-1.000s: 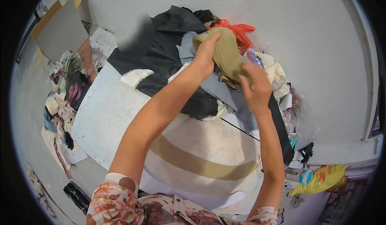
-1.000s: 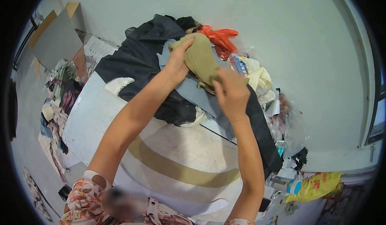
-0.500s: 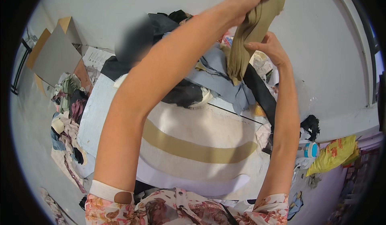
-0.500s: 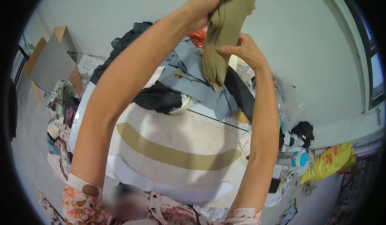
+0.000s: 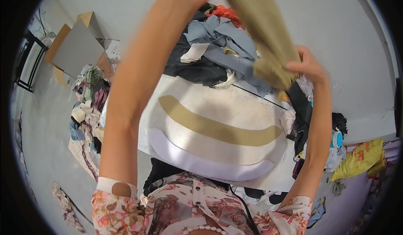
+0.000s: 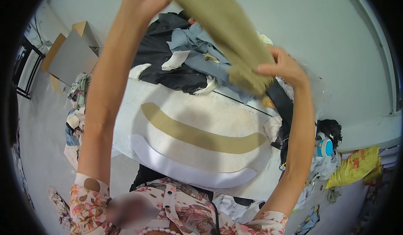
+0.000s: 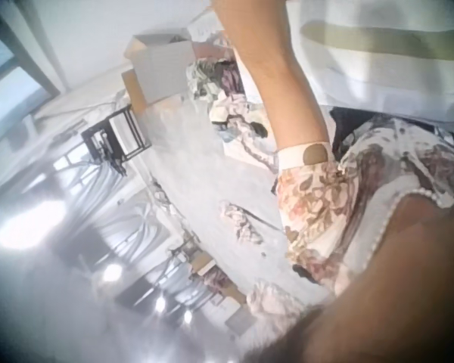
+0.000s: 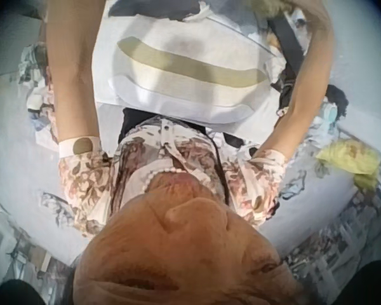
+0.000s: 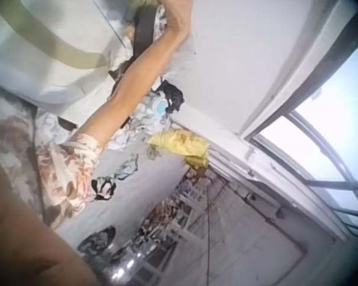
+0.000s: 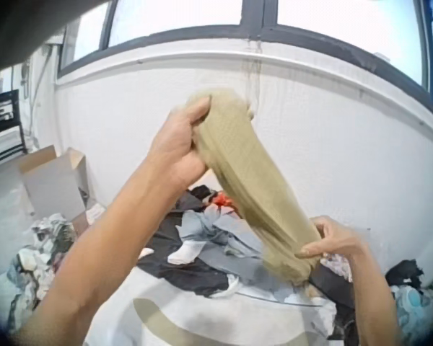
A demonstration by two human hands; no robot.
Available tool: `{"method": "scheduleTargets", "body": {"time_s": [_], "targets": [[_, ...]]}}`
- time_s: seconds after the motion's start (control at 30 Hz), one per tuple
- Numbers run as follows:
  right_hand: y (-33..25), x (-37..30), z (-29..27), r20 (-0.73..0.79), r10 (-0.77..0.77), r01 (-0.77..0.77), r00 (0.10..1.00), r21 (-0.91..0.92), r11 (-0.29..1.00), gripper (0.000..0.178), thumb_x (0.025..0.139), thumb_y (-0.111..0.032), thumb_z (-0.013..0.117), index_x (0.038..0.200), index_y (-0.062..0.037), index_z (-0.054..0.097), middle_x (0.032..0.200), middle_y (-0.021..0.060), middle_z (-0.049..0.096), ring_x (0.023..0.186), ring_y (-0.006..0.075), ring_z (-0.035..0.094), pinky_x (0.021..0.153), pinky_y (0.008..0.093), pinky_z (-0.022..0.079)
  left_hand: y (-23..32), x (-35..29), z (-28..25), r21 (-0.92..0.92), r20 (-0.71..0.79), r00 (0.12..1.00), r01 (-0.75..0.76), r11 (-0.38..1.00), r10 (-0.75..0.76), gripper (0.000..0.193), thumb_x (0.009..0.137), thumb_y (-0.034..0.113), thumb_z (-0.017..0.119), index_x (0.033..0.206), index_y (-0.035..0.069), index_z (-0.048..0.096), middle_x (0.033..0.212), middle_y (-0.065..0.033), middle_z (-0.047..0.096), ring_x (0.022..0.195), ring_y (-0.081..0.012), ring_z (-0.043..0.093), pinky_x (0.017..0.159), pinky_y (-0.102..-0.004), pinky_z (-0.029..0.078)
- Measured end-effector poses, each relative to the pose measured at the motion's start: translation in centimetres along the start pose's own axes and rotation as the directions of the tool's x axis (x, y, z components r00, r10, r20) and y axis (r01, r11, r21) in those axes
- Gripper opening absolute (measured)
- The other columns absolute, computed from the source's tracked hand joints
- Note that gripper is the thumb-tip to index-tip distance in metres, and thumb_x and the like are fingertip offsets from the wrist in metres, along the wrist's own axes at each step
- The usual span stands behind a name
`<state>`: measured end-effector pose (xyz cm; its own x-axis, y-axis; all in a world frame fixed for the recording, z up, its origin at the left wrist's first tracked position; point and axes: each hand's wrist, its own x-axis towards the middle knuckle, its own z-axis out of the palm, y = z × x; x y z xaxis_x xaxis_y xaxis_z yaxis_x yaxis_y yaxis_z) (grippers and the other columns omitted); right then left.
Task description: The person folds a black fabric piece on a white table, aligns it with a beige template, and then folds a beige fabric piece. The person handles the fabrics by hand without visible tools.
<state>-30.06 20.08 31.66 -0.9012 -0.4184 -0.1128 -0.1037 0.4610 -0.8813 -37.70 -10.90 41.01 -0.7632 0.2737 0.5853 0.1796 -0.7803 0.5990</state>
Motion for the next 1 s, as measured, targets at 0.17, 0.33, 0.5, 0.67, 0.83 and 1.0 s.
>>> {"method": "scheduleTargets", "body": {"time_s": [0.17,0.33,0.5,0.67,0.83,1.0], "targets": [[3.9,-5.5,4.0,0.149,0.142,-0.120,0.979,-0.149,0.982,0.044,0.072,-0.028,0.084,0.104,-0.0010,0.070,0.090,0.0015,0.069,0.084,0.0075,0.059,0.078,0.0264,0.049,-6.1,-15.9,-6.9,-0.356,-0.333,0.882,0.208,0.911,-0.332,0.048,0.101,0.021,0.047,0.141,-0.003,0.038,0.145,-0.0232,0.042,0.134,-0.0364,0.043,0.115,-0.0494,0.032],[10.8,-4.6,7.2,0.213,0.282,-0.171,0.936,-0.426,0.889,0.053,0.066,-0.040,0.086,0.097,0.0003,0.073,0.085,0.0096,0.072,0.078,0.0157,0.065,0.071,0.0311,0.051,-11.2,-25.6,-14.2,-0.392,-0.693,0.575,0.207,0.896,-0.436,0.031,0.096,0.015,0.058,0.123,0.002,0.058,0.120,-0.0149,0.063,0.113,-0.0271,0.060,0.099,-0.0429,0.048],[13.2,-2.0,9.1,0.198,0.408,-0.262,0.891,-0.509,0.820,0.059,0.063,-0.045,0.087,0.100,-0.0014,0.073,0.089,0.0114,0.073,0.079,0.0198,0.067,0.073,0.0330,0.051,-12.2,-28.1,-19.0,-0.343,-0.773,0.481,0.235,0.910,-0.415,0.030,0.086,0.004,0.066,0.115,0.000,0.060,0.110,-0.0134,0.066,0.102,-0.0270,0.064,0.091,-0.0388,0.053],[15.1,-0.6,8.0,0.091,0.465,-0.285,0.880,-0.683,0.673,0.064,0.060,-0.054,0.084,0.097,-0.0033,0.074,0.089,0.0150,0.072,0.082,0.0277,0.069,0.074,0.0364,0.052,-11.9,-27.8,-19.1,0.098,-0.892,0.441,0.411,0.906,-0.104,0.048,0.078,-0.001,0.072,0.123,0.000,0.056,0.115,-0.0160,0.064,0.105,-0.0297,0.063,0.093,-0.0358,0.050],[10.5,3.0,6.9,-0.351,0.000,-0.217,0.936,-0.580,0.785,0.044,0.069,-0.045,0.078,0.090,-0.0063,0.071,0.080,0.0130,0.070,0.078,0.0269,0.068,0.071,0.0352,0.052,-7.0,-24.8,-14.7,0.873,-0.486,0.597,0.362,0.327,0.638,0.052,0.077,0.000,0.070,0.126,0.005,0.056,0.118,-0.0129,0.064,0.111,-0.0281,0.060,0.096,-0.0354,0.047],[12.5,11.3,5.3,-0.578,-0.178,-0.118,0.796,-0.437,0.892,0.043,0.073,-0.036,0.077,0.103,-0.0069,0.069,0.089,0.0135,0.071,0.082,0.0297,0.069,0.074,0.0383,0.053,-9.3,-19.4,-13.9,0.987,-0.015,0.929,-0.044,0.152,0.369,0.029,0.077,0.000,0.069,0.105,0.006,0.068,0.117,-0.0105,0.066,0.114,-0.0267,0.060,0.100,-0.0356,0.044]]}}
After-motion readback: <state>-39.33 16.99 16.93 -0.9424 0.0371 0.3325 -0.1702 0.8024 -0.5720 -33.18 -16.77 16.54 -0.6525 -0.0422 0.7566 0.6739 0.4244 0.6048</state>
